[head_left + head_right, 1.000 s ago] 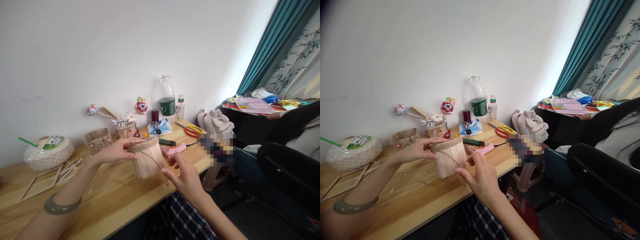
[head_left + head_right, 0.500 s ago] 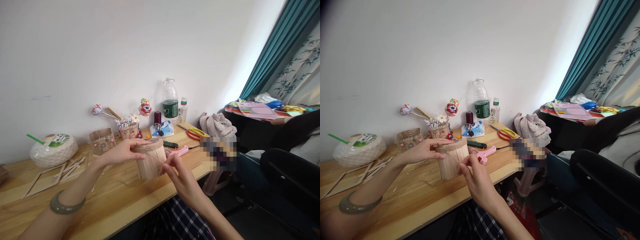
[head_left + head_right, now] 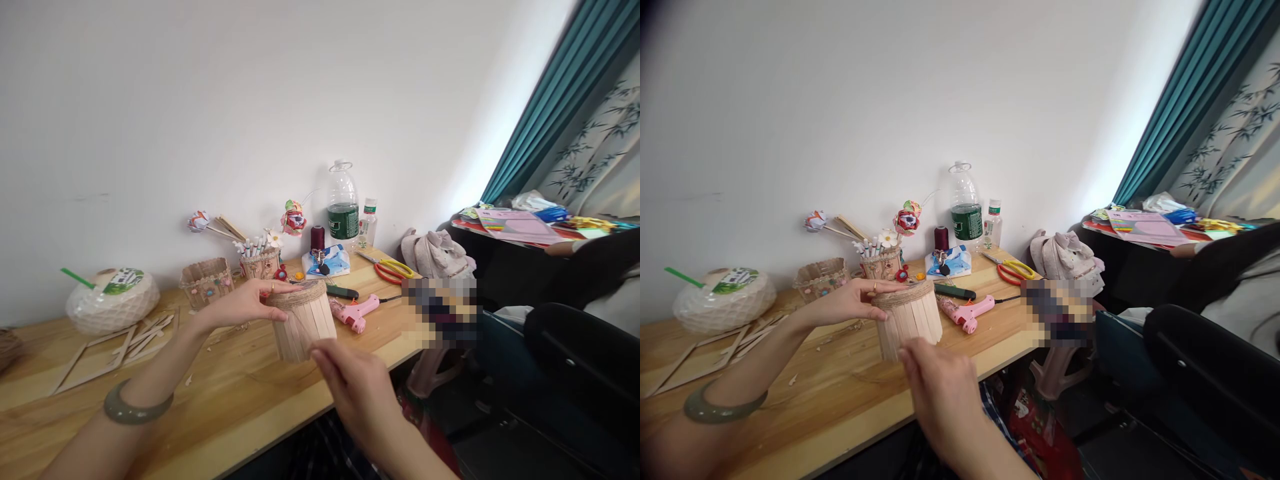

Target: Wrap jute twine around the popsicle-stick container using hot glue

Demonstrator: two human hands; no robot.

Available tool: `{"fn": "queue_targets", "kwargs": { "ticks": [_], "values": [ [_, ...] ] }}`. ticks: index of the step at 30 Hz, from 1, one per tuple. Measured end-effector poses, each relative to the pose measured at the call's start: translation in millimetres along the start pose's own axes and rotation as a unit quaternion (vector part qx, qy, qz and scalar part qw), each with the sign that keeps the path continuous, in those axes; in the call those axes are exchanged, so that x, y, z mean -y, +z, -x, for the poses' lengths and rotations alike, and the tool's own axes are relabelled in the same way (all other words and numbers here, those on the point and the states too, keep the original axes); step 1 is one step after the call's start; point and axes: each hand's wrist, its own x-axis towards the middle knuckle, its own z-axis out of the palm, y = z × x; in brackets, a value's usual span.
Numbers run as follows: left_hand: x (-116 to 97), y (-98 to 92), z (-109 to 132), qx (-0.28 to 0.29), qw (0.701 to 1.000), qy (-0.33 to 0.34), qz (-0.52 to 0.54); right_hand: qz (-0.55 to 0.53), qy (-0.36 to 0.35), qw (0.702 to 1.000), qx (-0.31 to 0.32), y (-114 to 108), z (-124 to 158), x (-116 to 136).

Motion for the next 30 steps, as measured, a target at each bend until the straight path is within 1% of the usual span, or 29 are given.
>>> {"fn": "queue_targets", "kwargs": {
  "ticks": [3, 5, 8, 11, 13, 18, 23, 27, 30],
  "values": [
    [-3.0, 1.3, 0.1, 0.000, 1.000, -0.002, 0.000, 0.032, -0.002, 0.997, -0.068, -13.7, -11.3, -10.8],
    [-4.5, 2.1, -0.3, 0.003, 1.000, -0.003, -0.008, 0.047, -0.010, 0.995, -0.086, -20.1, -17.8, -14.9],
    [-5.9, 3.0, -1.2, 0.011, 1.000, -0.001, -0.018, 0.056, -0.021, 0.994, -0.093, -25.1, -24.4, -14.2],
    [-7.6, 3.7, -1.7, 0.016, 1.000, -0.003, -0.014, 0.050, -0.018, 0.994, -0.092, -27.6, -30.7, -11.8],
    [-8.8, 4.1, -1.7, 0.013, 1.000, -0.007, -0.012, 0.045, -0.003, 0.995, -0.088, -28.9, -35.9, -13.4],
    [-8.9, 3.8, -1.1, 0.011, 1.000, -0.013, 0.008, 0.019, 0.046, 0.997, -0.054, -27.9, -47.2, -29.1],
    [-2.9, 1.7, -0.7, 0.014, 1.000, -0.007, 0.012, -0.001, 0.050, 0.998, -0.033, -22.1, -50.3, -42.0],
    [0.1, 1.6, -0.7, 0.013, 1.000, -0.009, 0.022, -0.015, 0.059, 0.998, -0.026, -19.5, -52.3, -46.3],
    [0.0, 1.4, -0.8, 0.012, 1.000, -0.010, 0.011, -0.020, 0.064, 0.997, -0.027, -18.4, -54.3, -48.1]
  ]
}}
